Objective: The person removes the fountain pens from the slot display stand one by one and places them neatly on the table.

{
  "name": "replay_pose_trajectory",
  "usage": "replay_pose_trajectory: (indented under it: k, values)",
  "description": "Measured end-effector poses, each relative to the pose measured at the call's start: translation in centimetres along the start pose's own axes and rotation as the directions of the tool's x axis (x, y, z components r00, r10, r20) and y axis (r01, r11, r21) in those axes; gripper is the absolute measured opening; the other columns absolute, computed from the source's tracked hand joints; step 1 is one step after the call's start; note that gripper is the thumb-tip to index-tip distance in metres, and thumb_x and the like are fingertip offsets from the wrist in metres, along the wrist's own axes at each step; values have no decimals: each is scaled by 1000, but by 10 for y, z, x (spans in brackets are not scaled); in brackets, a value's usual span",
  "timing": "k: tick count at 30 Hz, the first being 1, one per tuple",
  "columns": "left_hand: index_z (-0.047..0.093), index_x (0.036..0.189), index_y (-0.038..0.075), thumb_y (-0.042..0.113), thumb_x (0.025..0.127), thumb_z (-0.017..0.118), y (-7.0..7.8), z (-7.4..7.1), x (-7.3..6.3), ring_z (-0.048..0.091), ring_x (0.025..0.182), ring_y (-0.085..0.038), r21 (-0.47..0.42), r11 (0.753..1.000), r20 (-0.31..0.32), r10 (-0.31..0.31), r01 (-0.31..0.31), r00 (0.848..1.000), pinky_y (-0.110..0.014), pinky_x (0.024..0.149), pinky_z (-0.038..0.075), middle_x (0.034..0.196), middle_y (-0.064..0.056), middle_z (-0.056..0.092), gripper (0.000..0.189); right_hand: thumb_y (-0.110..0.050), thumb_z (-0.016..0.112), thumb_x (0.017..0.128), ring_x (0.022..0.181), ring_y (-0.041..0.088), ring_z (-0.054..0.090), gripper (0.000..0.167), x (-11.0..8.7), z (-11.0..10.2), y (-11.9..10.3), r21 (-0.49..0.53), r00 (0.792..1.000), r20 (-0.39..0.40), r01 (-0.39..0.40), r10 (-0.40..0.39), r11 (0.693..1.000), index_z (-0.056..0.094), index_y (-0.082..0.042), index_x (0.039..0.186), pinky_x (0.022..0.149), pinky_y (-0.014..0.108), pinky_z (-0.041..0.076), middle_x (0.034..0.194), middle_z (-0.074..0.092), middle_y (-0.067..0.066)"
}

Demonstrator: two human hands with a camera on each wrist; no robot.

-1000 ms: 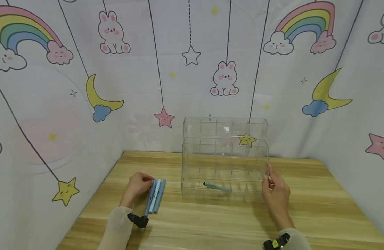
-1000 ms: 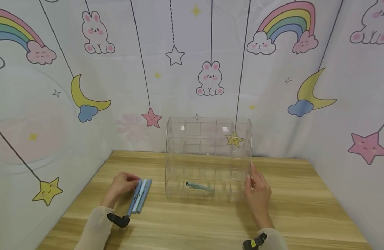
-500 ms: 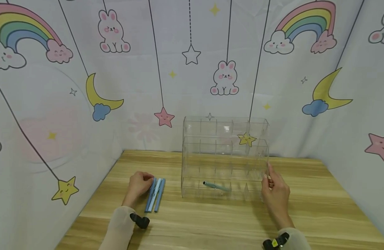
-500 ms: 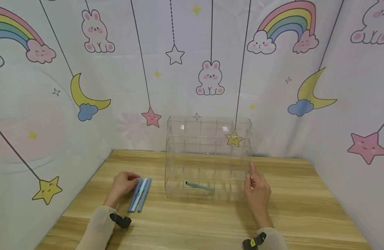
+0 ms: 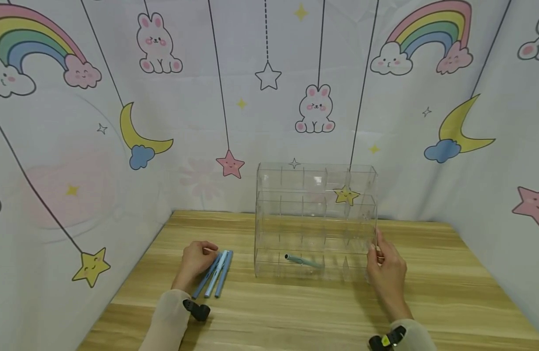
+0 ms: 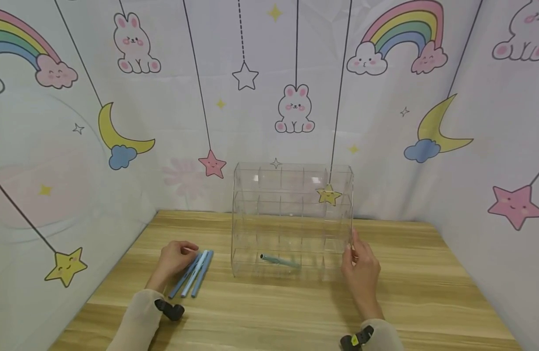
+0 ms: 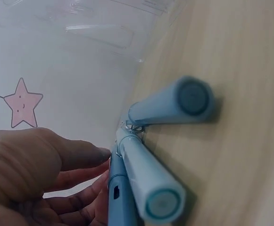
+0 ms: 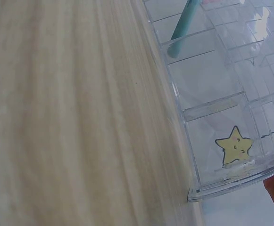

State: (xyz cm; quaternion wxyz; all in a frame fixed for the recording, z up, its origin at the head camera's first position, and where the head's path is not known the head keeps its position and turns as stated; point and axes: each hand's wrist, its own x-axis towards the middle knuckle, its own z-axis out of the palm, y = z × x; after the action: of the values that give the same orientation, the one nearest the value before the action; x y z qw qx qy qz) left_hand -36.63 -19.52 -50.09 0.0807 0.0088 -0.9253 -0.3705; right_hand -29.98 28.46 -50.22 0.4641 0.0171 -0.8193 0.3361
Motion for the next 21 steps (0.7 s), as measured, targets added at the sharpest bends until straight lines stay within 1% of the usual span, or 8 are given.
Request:
replay_pose_trajectory:
  k: [5,11,13,18,21]
  values:
    - [81,105,1,8,91,71,-1,2,1,77,82,-27,-9,1000,-1,-8,8,1000,-35,70,58,93,-18,83,19,7,69,93,78,-10,60,49,0,-1,0,-1,1000,-3,11,-11,1000,67,2,141,70,-5,42,100,78,24]
    - [80,107,1,8,91,70,-4,5,0,77,80,-25,-5,1000,-35,-30,30,999,-33,66,57,94,-18,82,20,7,69,93,78,-7,63,48,0,-1,-1,-2,1000,4,8,-8,1000,68,2,141,69,-4,44,100,78,24]
    - [80,106,1,8,91,70,-4,5,0,76,79,-25,1,999,-48,-37,37,998,-33,65,56,94,-18,82,20,7,69,93,76,-2,66,49,0,-1,-1,-2,1000,5,6,-6,1000,68,2,141,70,-4,43,101,78,23]
    - [80,106,2,10,91,70,-2,6,1,75,78,-24,6,998,-52,-55,56,997,-33,64,55,93,-18,81,20,7,70,93,75,18,75,50,0,0,0,-5,1000,4,13,-13,1000,67,1,142,70,-5,43,103,78,24]
    - [80,106,3,10,91,69,-1,6,1,75,78,-23,7,998,-47,-60,60,997,-32,63,55,94,-17,82,20,8,70,92,76,21,75,50,0,0,0,-5,1000,-1,18,-18,1000,67,2,142,70,-5,43,103,78,24]
